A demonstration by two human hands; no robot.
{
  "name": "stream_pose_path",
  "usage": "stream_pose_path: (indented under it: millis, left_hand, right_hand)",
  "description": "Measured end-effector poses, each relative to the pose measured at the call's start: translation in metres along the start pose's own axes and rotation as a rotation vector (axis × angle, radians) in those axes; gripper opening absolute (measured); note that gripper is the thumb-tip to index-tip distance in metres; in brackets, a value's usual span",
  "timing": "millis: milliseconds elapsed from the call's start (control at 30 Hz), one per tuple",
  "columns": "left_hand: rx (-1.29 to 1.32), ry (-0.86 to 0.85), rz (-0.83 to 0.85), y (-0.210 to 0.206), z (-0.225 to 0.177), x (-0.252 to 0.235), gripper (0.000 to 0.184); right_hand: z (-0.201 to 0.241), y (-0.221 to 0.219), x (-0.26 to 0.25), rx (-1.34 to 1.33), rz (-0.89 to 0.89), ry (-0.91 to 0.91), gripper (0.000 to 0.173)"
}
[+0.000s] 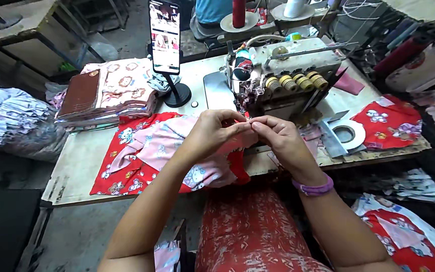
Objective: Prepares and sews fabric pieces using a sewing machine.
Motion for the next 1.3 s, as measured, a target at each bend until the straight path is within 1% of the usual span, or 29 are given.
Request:
stream_pose_path:
  millis: [67,100,133,167,233,300,367,433,467,500,533,600,633,667,733,800,867,900,1000,1067,1133,1167,1200,1233,1300]
  left_hand:
    - [-0.029,-0.028,-0.002,-0.002,0.003,0.004,0.007]
    - [-0.080,-0.054,-0.015,-0.004,0.004,0.007,0.008]
    - [-0.169,-0.091,-0.034,-0.005,0.004,0.008,0.010]
    - [-0.280,-0.136,-0.058,-0.007,0.003,0.008,0.012]
    - [-0.470,-0.232,-0.108,-0.010,0.000,0.006,0.015]
    - [-0.536,-0.264,-0.121,-0.012,0.006,-0.002,0.019]
    - [-0.449,-0.210,-0.100,-0.015,0.017,-0.011,0.024]
    - [-0.264,-0.160,-0.052,-0.015,0.025,-0.016,0.023]
    - [-0.157,-0.146,-0.030,-0.014,0.025,-0.017,0.022]
    - [-0.063,-0.132,-0.009,-0.013,0.025,-0.018,0.022]
    - [0.002,-0.118,0.010,-0.012,0.024,-0.018,0.023]
    - [0.082,-0.087,0.026,-0.010,0.021,-0.019,0.022]
    - [0.116,-0.071,0.031,-0.008,0.020,-0.018,0.020]
    - [0.153,-0.062,0.041,-0.006,0.018,-0.017,0.017]
    - [0.210,-0.055,0.077,-0.002,0.016,-0.012,0.006]
    - [0.210,-0.066,0.070,0.000,0.013,-0.008,0.007]
    - [0.130,-0.090,0.018,0.001,0.010,-0.002,0.006]
    - [0.047,-0.110,-0.005,0.001,0.007,0.001,0.009]
    - [-0.335,-0.223,-0.043,-0.001,-0.004,0.004,0.017]
    - [-0.491,-0.283,-0.074,-0.005,-0.004,0.000,0.016]
    - [-0.555,-0.339,-0.119,-0.012,0.015,-0.011,0.015]
    - [-0.571,-0.346,-0.145,-0.015,0.032,-0.017,0.016]
    - [-0.572,-0.318,-0.168,-0.019,0.049,-0.020,0.016]
    - [-0.558,-0.267,-0.196,-0.021,0.061,-0.018,0.019]
    - [-0.537,-0.172,-0.214,-0.019,0.066,-0.011,0.029]
  right_hand:
    - [-0.009,-0.003,0.004,-0.074,0.061,-0.033,0.015]
    - [-0.015,-0.007,0.008,-0.092,0.093,-0.062,0.019]
    - [-0.022,-0.011,0.013,-0.094,0.114,-0.094,0.025]
    - [-0.027,-0.013,0.017,-0.102,0.116,-0.120,0.028]
    - [-0.030,-0.013,0.022,-0.124,0.070,-0.137,0.023]
    - [-0.030,-0.010,0.016,-0.143,-0.010,-0.129,0.020]
    - [-0.032,-0.007,0.006,-0.120,-0.048,-0.143,0.027]
    - [-0.028,-0.005,-0.004,-0.056,-0.015,-0.110,0.046]
    - [-0.024,-0.002,-0.008,-0.021,0.008,-0.061,0.053]
    - [-0.018,0.001,-0.010,0.004,0.024,-0.007,0.053]
    - [-0.012,0.004,-0.012,0.032,0.028,0.046,0.043]
    - [-0.001,0.008,-0.014,0.102,0.027,0.128,0.018]
    - [0.003,0.009,-0.014,0.126,0.021,0.151,0.010]
    - [0.006,0.009,-0.014,0.138,0.018,0.159,0.008]
    - [0.008,0.011,-0.011,0.148,0.011,0.142,0.014]
    - [0.006,0.008,-0.007,0.124,0.007,0.111,0.016]
    - [-0.004,0.002,0.000,0.065,0.051,0.063,0.011]
    - [-0.010,-0.002,0.004,0.031,0.080,0.030,0.011]
    - [-0.021,-0.009,0.019,-0.014,0.079,-0.052,0.016]
    - [-0.021,-0.008,0.022,-0.025,-0.012,-0.079,0.019]
    - [-0.030,-0.004,0.012,0.011,-0.163,-0.078,0.025]
    - [-0.039,-0.001,0.004,0.046,-0.227,-0.081,0.027]
    - [-0.049,0.000,-0.001,0.067,-0.257,-0.101,0.029]
    - [-0.057,0.001,-0.003,0.065,-0.256,-0.129,0.031]
    - [-0.068,0.002,-0.001,0.103,-0.207,-0.188,0.030]
Point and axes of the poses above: each hand's wrist, its own x-axis away from the middle knuckle, its own y-axis out of the back of the hand, z = x × y, the point moved 6 cm from there along -x, towards the middle knuckle, and after that the axes turned 9 degrees about -y, right-handed, at the moved point
